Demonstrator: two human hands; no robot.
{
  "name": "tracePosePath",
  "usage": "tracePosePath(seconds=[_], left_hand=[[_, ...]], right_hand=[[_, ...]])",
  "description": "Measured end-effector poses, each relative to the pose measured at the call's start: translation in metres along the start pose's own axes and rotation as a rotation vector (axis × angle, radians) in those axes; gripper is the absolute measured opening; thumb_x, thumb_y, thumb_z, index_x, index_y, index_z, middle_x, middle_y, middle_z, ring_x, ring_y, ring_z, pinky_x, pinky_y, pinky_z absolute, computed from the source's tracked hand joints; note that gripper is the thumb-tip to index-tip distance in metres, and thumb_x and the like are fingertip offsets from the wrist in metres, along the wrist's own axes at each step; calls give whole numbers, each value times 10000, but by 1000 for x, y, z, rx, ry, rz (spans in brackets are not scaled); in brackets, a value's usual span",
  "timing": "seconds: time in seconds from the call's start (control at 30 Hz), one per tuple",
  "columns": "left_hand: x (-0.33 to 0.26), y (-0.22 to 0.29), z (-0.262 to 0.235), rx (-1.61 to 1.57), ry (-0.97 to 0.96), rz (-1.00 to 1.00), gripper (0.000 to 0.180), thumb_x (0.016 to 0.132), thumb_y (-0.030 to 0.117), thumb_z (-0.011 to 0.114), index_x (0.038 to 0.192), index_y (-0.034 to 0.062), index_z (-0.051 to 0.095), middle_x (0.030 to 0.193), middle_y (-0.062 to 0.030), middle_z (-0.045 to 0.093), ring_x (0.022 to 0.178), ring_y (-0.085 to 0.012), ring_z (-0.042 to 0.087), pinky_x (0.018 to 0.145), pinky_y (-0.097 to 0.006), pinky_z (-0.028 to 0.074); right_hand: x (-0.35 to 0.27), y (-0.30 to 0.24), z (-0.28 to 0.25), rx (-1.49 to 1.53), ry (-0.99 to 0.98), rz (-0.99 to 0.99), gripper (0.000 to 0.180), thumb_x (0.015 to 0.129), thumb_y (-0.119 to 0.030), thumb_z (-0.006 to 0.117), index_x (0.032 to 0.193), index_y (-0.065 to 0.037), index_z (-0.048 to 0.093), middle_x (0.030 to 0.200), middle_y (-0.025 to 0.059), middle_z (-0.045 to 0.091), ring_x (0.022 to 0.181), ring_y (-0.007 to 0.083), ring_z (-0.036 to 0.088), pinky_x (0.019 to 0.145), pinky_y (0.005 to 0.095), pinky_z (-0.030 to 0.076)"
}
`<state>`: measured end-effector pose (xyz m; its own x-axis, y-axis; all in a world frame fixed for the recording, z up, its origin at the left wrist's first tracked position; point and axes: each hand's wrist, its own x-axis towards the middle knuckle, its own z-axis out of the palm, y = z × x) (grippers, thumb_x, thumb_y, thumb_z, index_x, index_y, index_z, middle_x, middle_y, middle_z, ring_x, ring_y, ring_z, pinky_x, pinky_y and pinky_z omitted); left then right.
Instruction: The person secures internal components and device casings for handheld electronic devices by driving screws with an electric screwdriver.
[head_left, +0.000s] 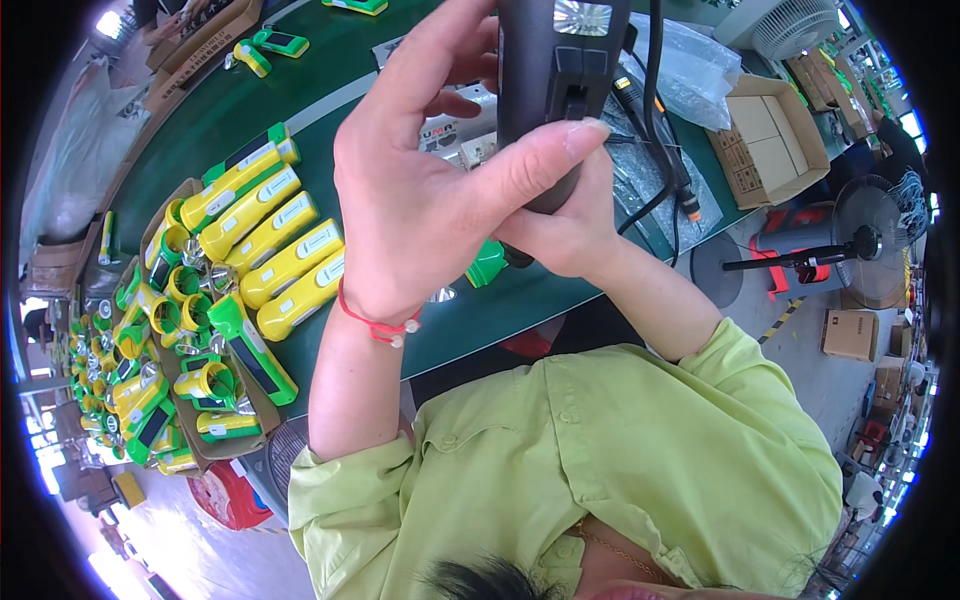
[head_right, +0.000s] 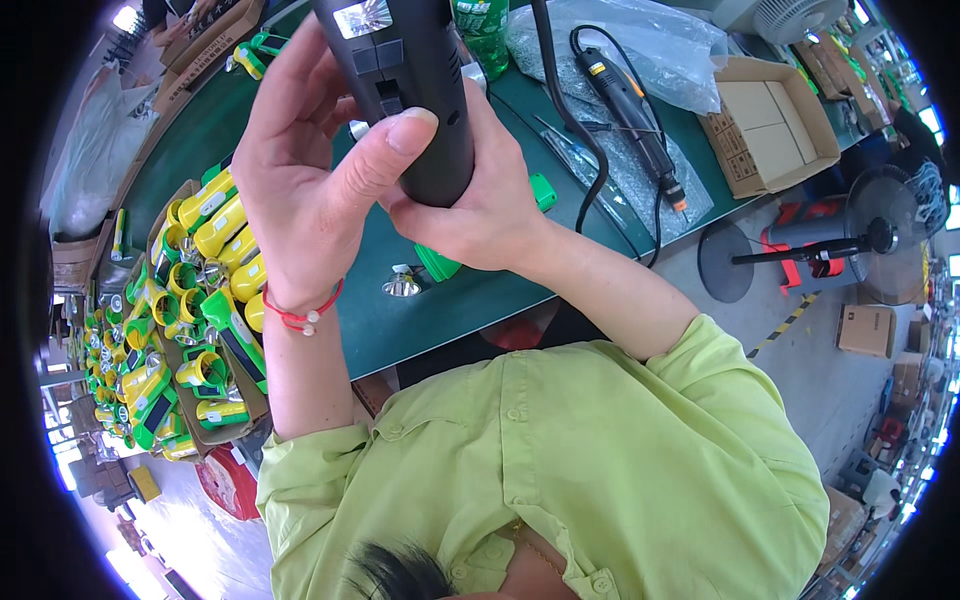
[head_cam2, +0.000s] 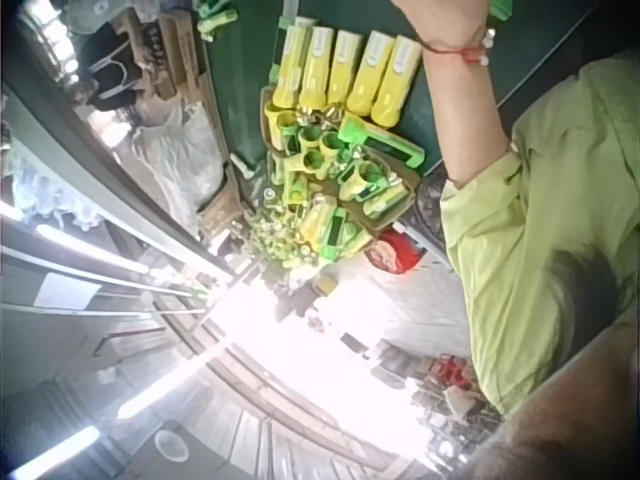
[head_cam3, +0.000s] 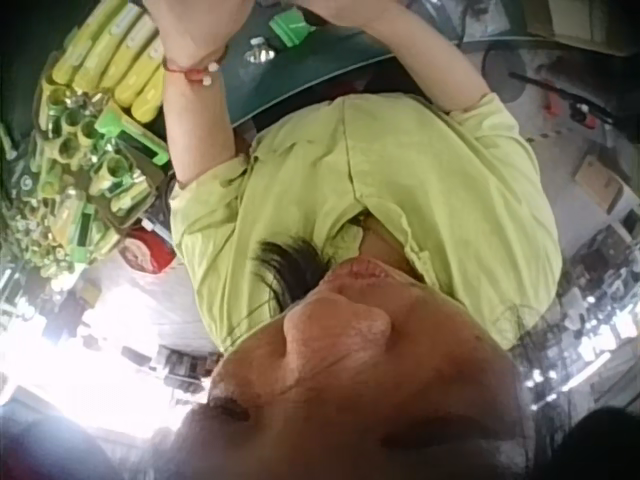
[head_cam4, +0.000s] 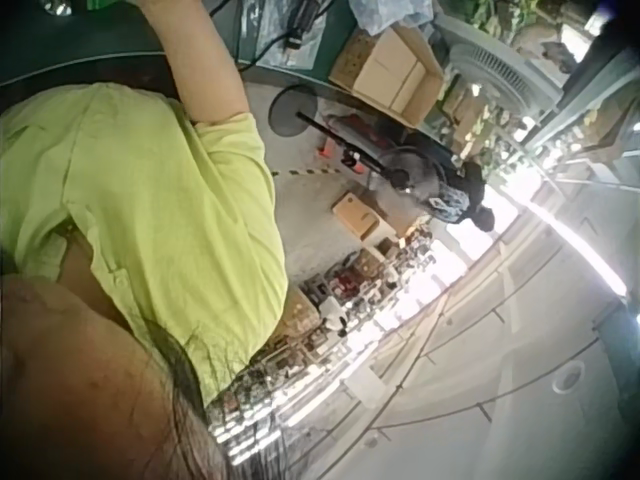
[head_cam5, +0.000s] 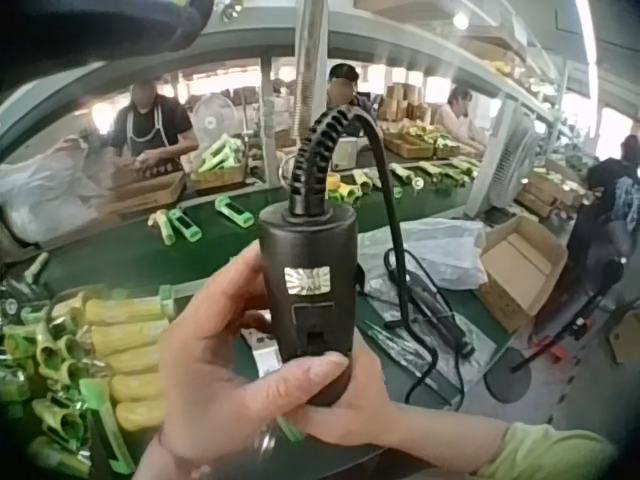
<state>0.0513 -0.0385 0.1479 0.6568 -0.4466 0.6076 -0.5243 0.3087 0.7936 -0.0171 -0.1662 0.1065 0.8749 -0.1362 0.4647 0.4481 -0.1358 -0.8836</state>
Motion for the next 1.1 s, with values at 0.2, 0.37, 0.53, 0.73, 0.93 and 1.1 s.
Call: tracePosePath(seconds=[0.2, 0.37, 0.53, 0.73, 0.93, 1.1], left_hand=[[2, 7, 3, -95, -10, -40, 787, 720, 186, 860, 1361, -43, 465, 1139, -111, 653, 1034, -208, 631, 934, -345, 470], [-57, -11, -15, 336, 191, 76, 541, 636, 225, 865, 1065, 0, 623, 1031, -125, 665, 937, -227, 646, 785, -340, 509], [-134, -52, -5, 738, -18, -196, 481, 644, 224, 852, 1033, 18, 659, 1048, -127, 655, 912, -283, 639, 784, -361, 507], [-144, -72, 0, 767, -26, -252, 480, 660, 186, 849, 1074, 16, 674, 1071, -117, 660, 899, -287, 645, 765, -372, 522], [-144, -73, -1, 782, -42, -224, 454, 663, 155, 853, 1056, 7, 682, 1059, -122, 662, 865, -275, 651, 717, -355, 538], [-144, -75, -1, 784, -29, -213, 438, 661, 162, 856, 1032, 6, 684, 1031, -117, 665, 848, -273, 648, 707, -354, 532]], right_hand=[[0, 16, -4, -89, 0, -104, 647, 721, -56, 741, 1297, -44, 446, 1082, 65, 609, 953, 149, 610, 810, 299, 497], [7, 21, 6, 112, 217, -1, 691, 725, -84, 792, 1303, -21, 419, 1063, 71, 596, 935, 156, 598, 824, 310, 499], [6, 40, 17, 47, 135, -116, 655, 725, -51, 779, 1277, -20, 428, 1044, 67, 594, 867, 143, 595, 760, 290, 501], [5, 50, 12, -20, 101, -192, 654, 736, -11, 761, 1290, -12, 413, 1026, 57, 598, 844, 112, 594, 720, 261, 501], [1, 50, 18, 96, 156, -113, 640, 736, -12, 762, 1274, -6, 415, 992, 55, 609, 832, 106, 612, 708, 266, 515], [-7, 57, 20, 33, 173, -106, 645, 725, -30, 768, 1265, 15, 420, 988, 76, 612, 826, 130, 618, 705, 279, 517]])
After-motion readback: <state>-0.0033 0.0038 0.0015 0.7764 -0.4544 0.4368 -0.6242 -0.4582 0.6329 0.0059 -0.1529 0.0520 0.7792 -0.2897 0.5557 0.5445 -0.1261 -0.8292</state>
